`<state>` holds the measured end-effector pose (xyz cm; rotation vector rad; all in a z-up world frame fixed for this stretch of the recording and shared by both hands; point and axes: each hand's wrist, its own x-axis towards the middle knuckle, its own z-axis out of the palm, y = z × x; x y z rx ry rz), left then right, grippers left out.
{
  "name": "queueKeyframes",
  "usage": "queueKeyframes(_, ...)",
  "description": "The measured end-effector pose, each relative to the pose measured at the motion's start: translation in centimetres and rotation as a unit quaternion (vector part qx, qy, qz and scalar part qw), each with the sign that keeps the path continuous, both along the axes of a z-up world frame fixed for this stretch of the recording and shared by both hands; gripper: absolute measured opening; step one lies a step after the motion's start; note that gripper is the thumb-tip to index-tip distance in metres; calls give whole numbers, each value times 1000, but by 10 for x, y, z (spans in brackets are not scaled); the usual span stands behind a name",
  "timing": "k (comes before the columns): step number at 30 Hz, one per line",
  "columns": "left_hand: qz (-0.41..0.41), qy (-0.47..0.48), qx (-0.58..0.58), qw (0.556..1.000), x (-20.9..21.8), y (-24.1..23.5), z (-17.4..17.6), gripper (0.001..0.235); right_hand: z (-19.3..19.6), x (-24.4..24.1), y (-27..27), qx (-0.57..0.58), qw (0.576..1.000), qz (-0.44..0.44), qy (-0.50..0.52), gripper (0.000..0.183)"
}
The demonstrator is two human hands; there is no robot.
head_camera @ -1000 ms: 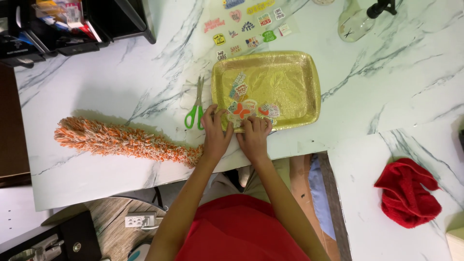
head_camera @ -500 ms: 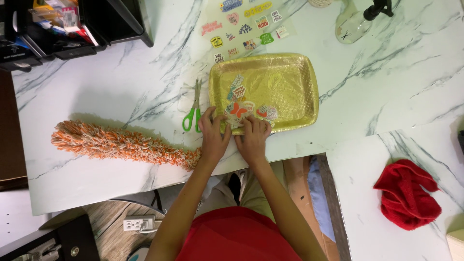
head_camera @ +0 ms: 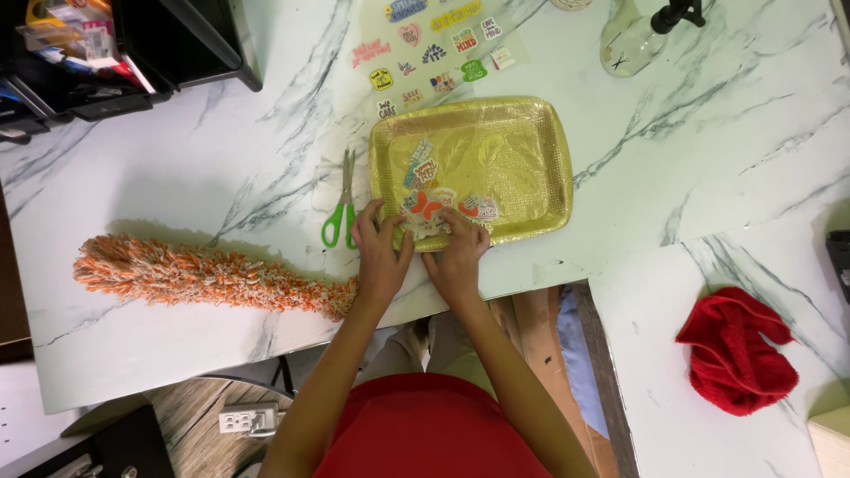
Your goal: Cutting out individual stickers from a sheet using scissors.
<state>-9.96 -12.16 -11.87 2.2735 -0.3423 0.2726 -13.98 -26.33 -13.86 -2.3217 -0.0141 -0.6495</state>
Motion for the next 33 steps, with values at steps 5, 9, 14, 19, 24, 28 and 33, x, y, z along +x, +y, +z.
queueKeyframes(5,0,8,10,1000,2,0,-3,30,-3,2,-4,11,1000,6,-3,87)
queueKeyframes(9,0,6,-1,1000,1,0,0,31,-2,2,-4,10,1000,8,7,87)
queueKeyframes(14,-1,8,2,1000,1,1,-3,30,-5,1,-3,6,1000,1,1,87)
queueKeyframes(19,-1,-2,-4,1000,2,1,-5,30,-3,1,-3,2,1000,1,5,85)
queueKeyframes(24,-2,-1,-2,1000,1,2,-5,32,3,1,-3,3,1000,4,13,85)
queueKeyframes(28,-5,-7,3,1000,1,2,1,33,3,1,-2,2,1000,3,7,83)
queueKeyframes(33,-15,-5,21,1000,0,1,4,32,4,0,-2,3,1000,0,9,81)
